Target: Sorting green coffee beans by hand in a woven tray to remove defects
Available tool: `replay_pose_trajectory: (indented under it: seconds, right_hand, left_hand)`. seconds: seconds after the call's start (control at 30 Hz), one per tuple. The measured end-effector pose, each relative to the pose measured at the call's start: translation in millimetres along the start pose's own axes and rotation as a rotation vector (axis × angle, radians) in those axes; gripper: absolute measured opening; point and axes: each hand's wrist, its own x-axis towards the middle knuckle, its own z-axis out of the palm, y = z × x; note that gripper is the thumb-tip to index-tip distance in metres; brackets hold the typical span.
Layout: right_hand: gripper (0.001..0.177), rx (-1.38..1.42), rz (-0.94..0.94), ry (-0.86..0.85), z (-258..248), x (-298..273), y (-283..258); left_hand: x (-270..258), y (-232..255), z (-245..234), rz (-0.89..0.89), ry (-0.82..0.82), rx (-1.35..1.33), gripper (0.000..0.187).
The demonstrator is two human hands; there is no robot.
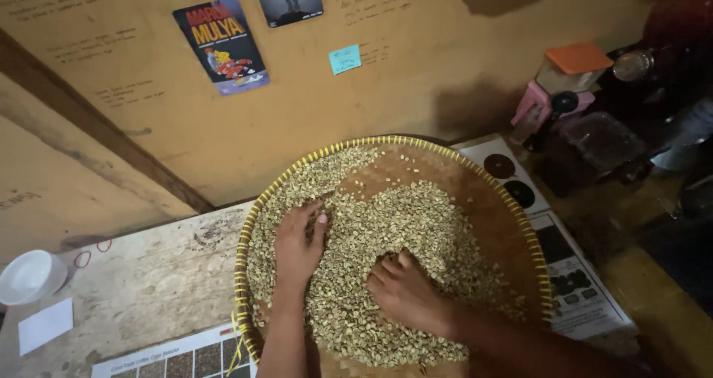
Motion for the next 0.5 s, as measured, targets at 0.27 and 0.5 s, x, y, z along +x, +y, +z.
replay_pose_trajectory:
  seconds: [0.27,0.5]
  right_hand:
    - [0.043,0.05,-0.007,-0.295,-16,-2,-4]
    - [0.012,0.04,0.01,0.313,-55,5,52]
  left_hand:
    - [1,6,-3,-0.028,-0.036,0.036,0.03]
    - [-2,2,-2,-0.086,-0.054,0.012,0.032]
